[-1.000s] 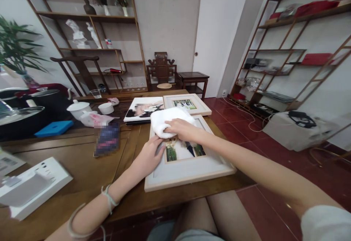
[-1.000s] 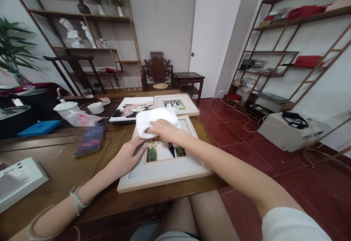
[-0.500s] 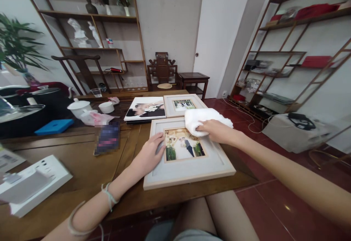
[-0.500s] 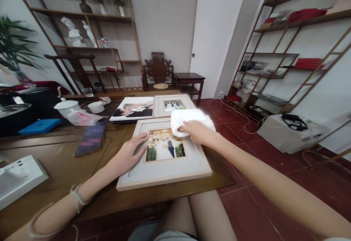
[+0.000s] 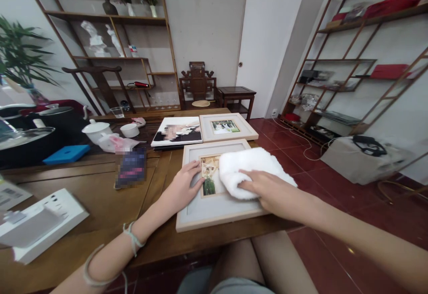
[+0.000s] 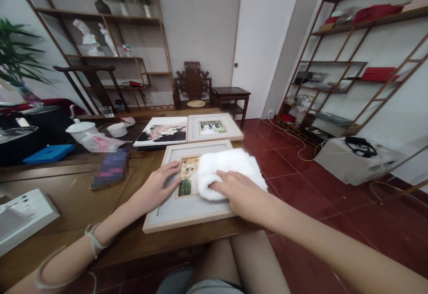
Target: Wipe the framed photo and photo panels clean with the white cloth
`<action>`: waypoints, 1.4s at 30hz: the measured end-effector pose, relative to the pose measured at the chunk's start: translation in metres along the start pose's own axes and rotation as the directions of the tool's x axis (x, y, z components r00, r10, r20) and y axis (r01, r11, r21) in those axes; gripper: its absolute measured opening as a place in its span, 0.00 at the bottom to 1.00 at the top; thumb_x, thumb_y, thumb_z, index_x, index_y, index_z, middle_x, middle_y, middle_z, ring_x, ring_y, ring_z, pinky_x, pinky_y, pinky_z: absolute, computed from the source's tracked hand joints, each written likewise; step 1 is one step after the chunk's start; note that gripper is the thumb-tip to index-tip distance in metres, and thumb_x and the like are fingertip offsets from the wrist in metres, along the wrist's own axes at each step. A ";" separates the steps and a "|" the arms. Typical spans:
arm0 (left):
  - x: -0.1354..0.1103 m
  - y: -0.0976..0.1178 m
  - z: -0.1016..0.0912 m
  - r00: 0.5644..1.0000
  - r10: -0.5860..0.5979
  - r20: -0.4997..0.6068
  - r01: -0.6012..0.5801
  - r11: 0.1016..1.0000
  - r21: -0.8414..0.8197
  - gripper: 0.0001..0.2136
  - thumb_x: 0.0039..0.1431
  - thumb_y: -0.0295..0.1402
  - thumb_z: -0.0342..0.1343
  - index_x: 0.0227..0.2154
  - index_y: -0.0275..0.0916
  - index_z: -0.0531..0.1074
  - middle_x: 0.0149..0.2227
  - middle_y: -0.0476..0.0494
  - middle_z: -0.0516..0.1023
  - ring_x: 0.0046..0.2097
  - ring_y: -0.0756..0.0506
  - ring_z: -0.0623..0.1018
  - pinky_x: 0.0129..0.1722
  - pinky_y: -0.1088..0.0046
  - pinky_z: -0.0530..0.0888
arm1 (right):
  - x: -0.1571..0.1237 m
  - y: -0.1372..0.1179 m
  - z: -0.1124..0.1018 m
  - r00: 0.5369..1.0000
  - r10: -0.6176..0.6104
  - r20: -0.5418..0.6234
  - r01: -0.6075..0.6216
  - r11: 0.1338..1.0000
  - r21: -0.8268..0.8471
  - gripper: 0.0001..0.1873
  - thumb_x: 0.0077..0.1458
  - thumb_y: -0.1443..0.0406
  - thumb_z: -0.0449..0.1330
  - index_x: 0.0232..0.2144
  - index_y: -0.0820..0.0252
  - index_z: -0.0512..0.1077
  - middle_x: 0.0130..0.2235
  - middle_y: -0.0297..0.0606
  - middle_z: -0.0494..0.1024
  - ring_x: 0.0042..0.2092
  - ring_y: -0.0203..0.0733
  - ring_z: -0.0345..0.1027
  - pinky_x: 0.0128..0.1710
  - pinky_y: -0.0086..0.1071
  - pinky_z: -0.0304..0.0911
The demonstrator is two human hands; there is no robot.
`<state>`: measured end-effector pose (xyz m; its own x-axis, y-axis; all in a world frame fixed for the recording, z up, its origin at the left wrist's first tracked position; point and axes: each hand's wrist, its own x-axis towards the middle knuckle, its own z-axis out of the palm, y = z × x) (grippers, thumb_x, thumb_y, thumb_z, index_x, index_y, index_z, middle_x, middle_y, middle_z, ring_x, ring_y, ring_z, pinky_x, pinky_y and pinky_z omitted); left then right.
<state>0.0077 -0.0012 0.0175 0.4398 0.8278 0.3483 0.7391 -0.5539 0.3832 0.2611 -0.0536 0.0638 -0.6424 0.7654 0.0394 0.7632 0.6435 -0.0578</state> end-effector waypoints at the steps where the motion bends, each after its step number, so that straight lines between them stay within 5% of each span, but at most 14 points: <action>1: 0.000 -0.001 0.000 1.000 0.005 0.006 -0.004 1.000 -0.010 0.15 0.58 0.37 0.48 0.44 0.36 0.73 0.52 0.37 0.72 0.57 0.37 0.67 0.56 0.54 0.64 | 0.007 0.011 0.007 0.998 0.000 -0.064 -0.002 0.999 -0.046 0.34 0.37 0.82 0.46 0.47 0.59 0.69 0.53 0.47 0.67 0.52 0.50 0.63 0.48 0.39 0.58; 7: -0.001 -0.002 0.000 0.999 -0.033 0.031 0.033 0.999 0.011 0.21 0.58 0.38 0.48 0.51 0.31 0.67 0.57 0.32 0.67 0.59 0.38 0.65 0.58 0.56 0.62 | 0.056 0.069 0.014 0.950 0.092 -0.298 -0.151 0.971 -0.183 0.32 0.42 0.85 0.43 0.49 0.71 0.67 0.62 0.54 0.54 0.64 0.53 0.41 0.58 0.51 0.45; 11: -0.001 -0.001 -0.001 0.998 -0.052 0.026 0.051 0.999 0.017 0.22 0.59 0.39 0.47 0.52 0.31 0.67 0.58 0.32 0.65 0.58 0.37 0.66 0.57 0.57 0.63 | 0.073 0.076 0.012 0.963 0.077 -0.260 -0.124 0.977 -0.171 0.31 0.42 0.84 0.46 0.48 0.67 0.69 0.59 0.50 0.62 0.62 0.54 0.47 0.56 0.52 0.47; 16: -0.001 -0.002 0.001 0.999 -0.033 0.000 0.033 0.999 -0.001 0.21 0.58 0.40 0.48 0.51 0.33 0.67 0.56 0.33 0.67 0.58 0.37 0.67 0.57 0.57 0.63 | 0.057 0.051 0.017 0.987 0.021 -0.162 -0.047 0.987 -0.153 0.29 0.39 0.82 0.49 0.45 0.66 0.71 0.57 0.50 0.64 0.59 0.56 0.52 0.55 0.51 0.50; 22: -0.001 -0.002 0.001 0.999 -0.032 0.007 0.032 0.999 0.003 0.21 0.58 0.40 0.47 0.51 0.33 0.67 0.57 0.32 0.67 0.58 0.37 0.67 0.57 0.57 0.63 | -0.013 -0.005 -0.006 0.998 -0.056 0.008 0.056 0.996 -0.066 0.28 0.37 0.81 0.49 0.41 0.60 0.74 0.53 0.48 0.70 0.55 0.53 0.61 0.51 0.45 0.58; 27: -0.001 -0.001 0.000 0.999 -0.030 0.042 0.029 0.999 0.026 0.22 0.59 0.40 0.46 0.51 0.31 0.67 0.57 0.31 0.66 0.58 0.37 0.66 0.57 0.57 0.63 | -0.038 -0.028 0.000 1.000 -0.008 0.000 0.008 0.999 0.035 0.29 0.38 0.78 0.53 0.44 0.58 0.72 0.58 0.45 0.65 0.60 0.56 0.53 0.56 0.50 0.53; 31: 0.000 0.000 -0.002 0.999 -0.009 0.049 0.007 0.999 0.041 0.21 0.59 0.39 0.46 0.51 0.32 0.67 0.57 0.31 0.66 0.58 0.37 0.66 0.58 0.58 0.63 | -0.014 -0.007 0.017 0.993 0.015 -0.118 -0.011 0.999 0.040 0.26 0.43 0.75 0.55 0.47 0.59 0.70 0.60 0.46 0.61 0.62 0.55 0.47 0.59 0.52 0.46; 36: -0.001 0.000 -0.002 0.998 -0.022 0.060 0.018 0.998 0.062 0.21 0.59 0.38 0.46 0.52 0.32 0.66 0.57 0.32 0.65 0.58 0.38 0.66 0.57 0.59 0.63 | 0.036 0.039 0.018 0.970 0.043 -0.240 -0.048 0.999 -0.013 0.21 0.51 0.73 0.52 0.48 0.65 0.68 0.57 0.54 0.64 0.61 0.52 0.50 0.57 0.48 0.50; 42: 0.000 0.000 -0.003 0.998 -0.032 0.059 0.028 0.998 0.064 0.21 0.59 0.37 0.47 0.51 0.31 0.67 0.57 0.31 0.66 0.58 0.37 0.66 0.58 0.59 0.63 | 0.064 0.051 0.017 0.979 -0.008 -0.205 -0.001 0.999 -0.046 0.18 0.52 0.73 0.51 0.45 0.66 0.71 0.56 0.54 0.66 0.59 0.53 0.53 0.58 0.51 0.45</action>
<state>0.0065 -0.0018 0.0199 0.4455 0.8488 0.2847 0.7824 -0.5237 0.3371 0.2576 0.0282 0.0460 -0.6207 0.7452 0.2437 0.7664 0.6422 -0.0116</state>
